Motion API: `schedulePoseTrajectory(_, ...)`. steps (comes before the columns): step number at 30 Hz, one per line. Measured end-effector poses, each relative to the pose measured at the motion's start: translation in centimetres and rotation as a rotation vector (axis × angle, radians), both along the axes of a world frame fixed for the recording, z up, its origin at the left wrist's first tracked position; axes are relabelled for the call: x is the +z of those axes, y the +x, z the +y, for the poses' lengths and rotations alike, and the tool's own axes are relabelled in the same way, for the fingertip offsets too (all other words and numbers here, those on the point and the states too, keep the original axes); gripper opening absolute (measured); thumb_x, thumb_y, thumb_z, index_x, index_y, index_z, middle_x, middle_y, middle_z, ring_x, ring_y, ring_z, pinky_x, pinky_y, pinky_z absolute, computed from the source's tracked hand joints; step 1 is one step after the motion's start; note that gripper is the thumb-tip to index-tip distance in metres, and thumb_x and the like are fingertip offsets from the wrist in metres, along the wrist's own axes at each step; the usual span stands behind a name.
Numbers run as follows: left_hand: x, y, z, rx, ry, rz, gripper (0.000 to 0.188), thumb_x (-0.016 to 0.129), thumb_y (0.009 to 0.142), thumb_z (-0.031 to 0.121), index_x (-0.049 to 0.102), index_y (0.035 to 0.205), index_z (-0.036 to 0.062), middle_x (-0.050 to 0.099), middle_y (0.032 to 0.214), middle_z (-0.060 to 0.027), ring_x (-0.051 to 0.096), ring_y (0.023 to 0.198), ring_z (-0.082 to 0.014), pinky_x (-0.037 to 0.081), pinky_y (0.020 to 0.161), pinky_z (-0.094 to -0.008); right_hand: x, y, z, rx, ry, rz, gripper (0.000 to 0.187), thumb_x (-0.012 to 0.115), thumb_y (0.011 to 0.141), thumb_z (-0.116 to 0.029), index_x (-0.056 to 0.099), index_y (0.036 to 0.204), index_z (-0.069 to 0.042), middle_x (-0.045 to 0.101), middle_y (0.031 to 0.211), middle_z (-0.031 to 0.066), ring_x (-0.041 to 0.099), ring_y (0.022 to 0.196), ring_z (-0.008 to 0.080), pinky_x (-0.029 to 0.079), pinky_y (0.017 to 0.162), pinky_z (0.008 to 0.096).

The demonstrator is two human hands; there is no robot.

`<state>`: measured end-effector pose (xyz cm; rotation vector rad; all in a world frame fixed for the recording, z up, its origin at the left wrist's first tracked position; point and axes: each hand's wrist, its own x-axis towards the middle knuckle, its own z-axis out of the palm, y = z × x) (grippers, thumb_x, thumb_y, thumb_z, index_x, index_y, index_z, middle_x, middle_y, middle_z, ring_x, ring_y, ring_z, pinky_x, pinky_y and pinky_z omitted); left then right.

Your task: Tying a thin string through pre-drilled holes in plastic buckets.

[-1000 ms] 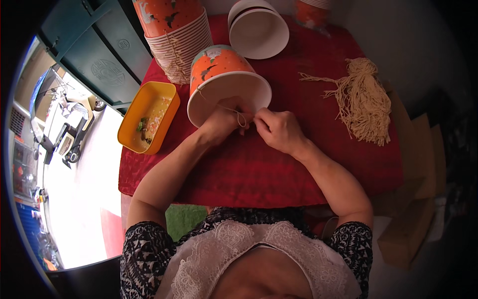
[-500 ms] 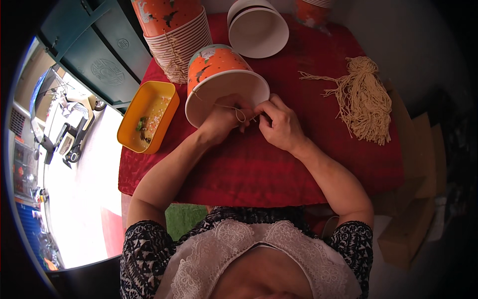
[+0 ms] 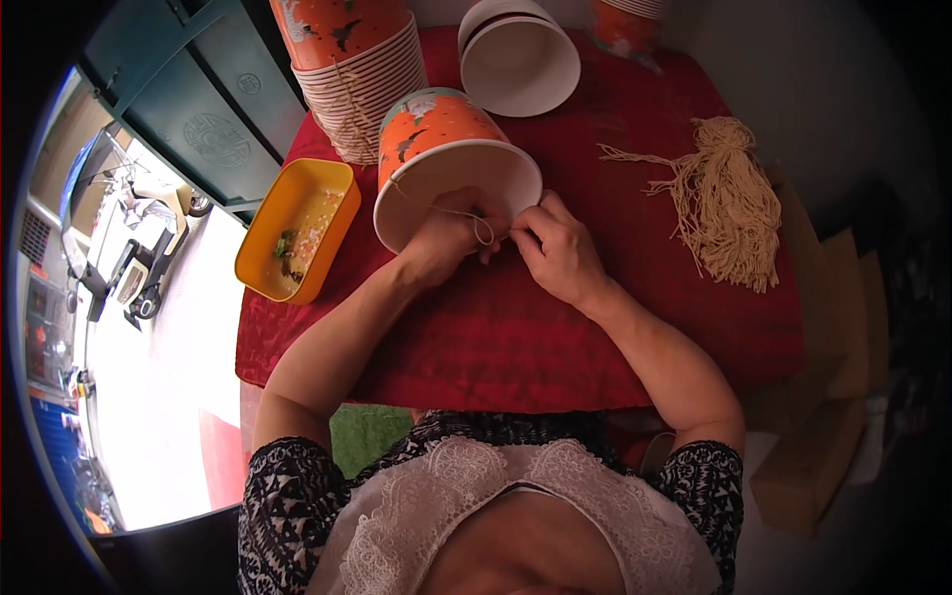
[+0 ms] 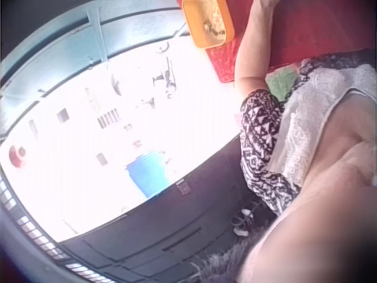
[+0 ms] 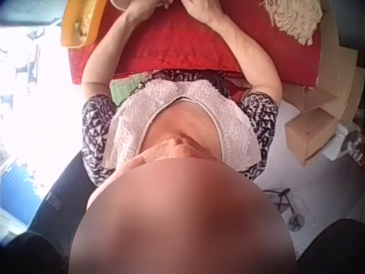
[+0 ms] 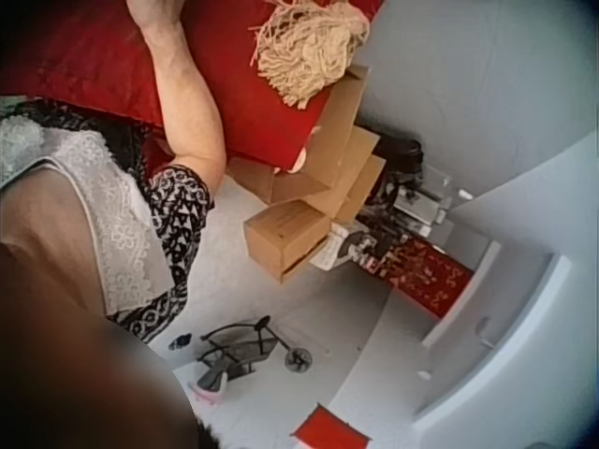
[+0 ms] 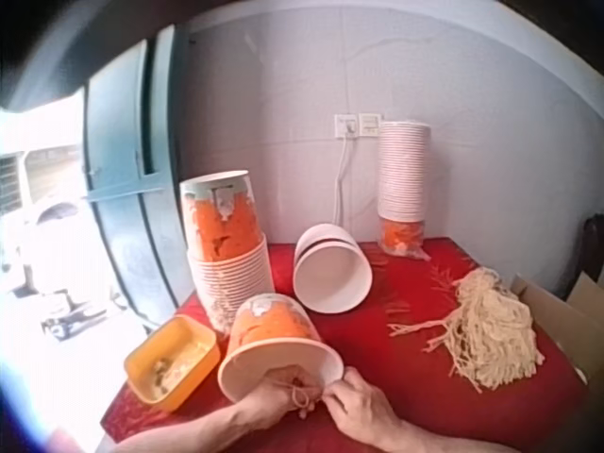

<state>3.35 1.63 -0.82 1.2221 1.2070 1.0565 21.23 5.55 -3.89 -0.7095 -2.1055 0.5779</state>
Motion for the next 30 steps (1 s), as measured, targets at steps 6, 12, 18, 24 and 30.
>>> schedulePoseTrajectory(6,-0.2,0.0,0.1,-0.031,-0.004,-0.012,0.012,0.063,0.082,0.003,0.056,0.089,-0.0033,0.059,0.077,-0.0091,0.056,0.062,-0.014,0.047,0.055,-0.0249,-0.3,0.1,0.4,-0.001,0.069,-0.003,0.007,0.065,0.082,-0.003,0.059,0.083,-0.001,0.055,0.088,0.0144,0.063,0.069,0.0309,0.054,0.059,0.0396)
schedulePoseTrajectory(12,-0.5,-0.2,0.3,-0.047,0.006,-0.026,0.012,0.065,0.082,0.002,0.057,0.09,-0.0025,0.059,0.079,-0.0086,0.056,0.062,-0.0133,0.046,0.054,-0.0245,0.2,0.0,0.4,0.042,-0.044,0.061,0.012,0.061,0.081,0.001,0.062,0.093,-0.001,0.058,0.092,0.0151,0.063,0.079,0.0302,0.052,0.067,0.0388)
schedulePoseTrajectory(18,-0.7,0.1,0.3,-0.044,0.011,-0.019,0.013,0.065,0.083,0.003,0.057,0.092,-0.002,0.059,0.08,-0.0078,0.055,0.062,-0.0125,0.046,0.053,-0.0242,-0.3,0.1,0.4,-0.037,0.065,-0.014,0.019,0.063,0.078,0.002,0.061,0.097,-0.002,0.059,0.093,0.0139,0.064,0.073,0.0275,0.054,0.064,0.0363)
schedulePoseTrajectory(24,-0.8,0.2,0.4,-0.048,0.045,0.001,0.014,0.064,0.083,0.003,0.057,0.094,-0.0015,0.059,0.081,-0.0073,0.055,0.061,-0.0121,0.045,0.053,-0.0236,0.2,0.1,0.3,-0.025,0.062,-0.103,0.019,0.069,0.076,-0.005,0.059,0.092,-0.004,0.057,0.092,0.0147,0.065,0.072,0.0318,0.057,0.062,0.0402)
schedulePoseTrajectory(30,-0.8,0.4,0.2,-0.011,0.051,0.028,0.016,0.063,0.082,0.002,0.056,0.096,-0.0011,0.059,0.08,-0.0072,0.055,0.061,-0.0115,0.045,0.052,-0.023,-0.2,0.0,0.4,-0.03,0.103,-0.083,0.011,0.068,0.078,-0.003,0.059,0.086,-0.003,0.057,0.091,0.0144,0.065,0.07,0.0308,0.056,0.06,0.0398)
